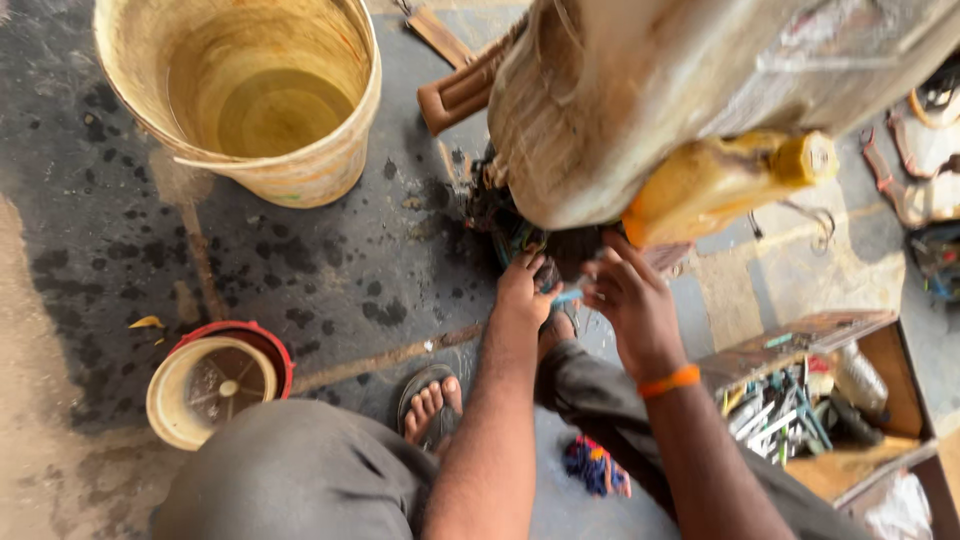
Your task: The person sits on a stool repairing a brush cutter, holding a dirty plastic fuel tank and fitting a fuel hose to its outlet. They wipe the tank with a cloth, mount the tank onto the machine's frame, and use pliers to tighten the hose connection before working on the engine below.
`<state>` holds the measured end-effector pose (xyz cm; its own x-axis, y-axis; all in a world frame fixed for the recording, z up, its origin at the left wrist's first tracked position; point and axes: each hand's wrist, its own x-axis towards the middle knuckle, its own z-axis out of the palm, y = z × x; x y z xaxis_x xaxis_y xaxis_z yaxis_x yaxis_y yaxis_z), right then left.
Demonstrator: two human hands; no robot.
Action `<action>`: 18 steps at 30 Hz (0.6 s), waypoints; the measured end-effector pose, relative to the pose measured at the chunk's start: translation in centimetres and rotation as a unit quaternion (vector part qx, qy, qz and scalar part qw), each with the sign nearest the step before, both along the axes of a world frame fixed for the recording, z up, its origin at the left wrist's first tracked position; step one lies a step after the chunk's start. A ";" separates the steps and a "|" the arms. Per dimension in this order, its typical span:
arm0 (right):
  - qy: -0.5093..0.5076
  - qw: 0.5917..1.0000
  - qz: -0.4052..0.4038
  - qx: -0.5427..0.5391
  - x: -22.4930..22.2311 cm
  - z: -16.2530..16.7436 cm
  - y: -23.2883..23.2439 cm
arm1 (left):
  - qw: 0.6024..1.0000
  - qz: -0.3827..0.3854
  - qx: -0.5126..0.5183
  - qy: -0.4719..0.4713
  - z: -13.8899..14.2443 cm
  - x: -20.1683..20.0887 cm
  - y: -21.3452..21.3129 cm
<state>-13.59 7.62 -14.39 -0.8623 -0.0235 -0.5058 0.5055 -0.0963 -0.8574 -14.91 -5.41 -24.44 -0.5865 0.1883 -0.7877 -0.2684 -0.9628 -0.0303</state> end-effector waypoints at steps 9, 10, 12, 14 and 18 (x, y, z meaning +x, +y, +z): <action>0.089 0.889 0.190 0.406 -0.5 0.3 -2.0 | 0.932 0.089 -0.345 -0.058 0.6 2.8 1.1; 0.140 0.881 0.183 0.413 -0.3 -0.1 -1.7 | 0.931 0.116 -0.337 -0.082 0.8 2.8 0.9; 0.225 0.859 0.160 0.430 1.7 -1.3 -0.7 | 0.926 0.155 -0.317 -0.135 1.3 3.5 0.5; 0.283 0.862 0.080 0.412 4.0 -3.0 0.2 | 0.937 0.088 -0.333 -0.065 1.5 4.6 0.5; 0.125 0.946 0.036 0.297 5.1 -6.9 0.6 | 0.894 0.103 -0.419 0.124 2.1 6.7 1.1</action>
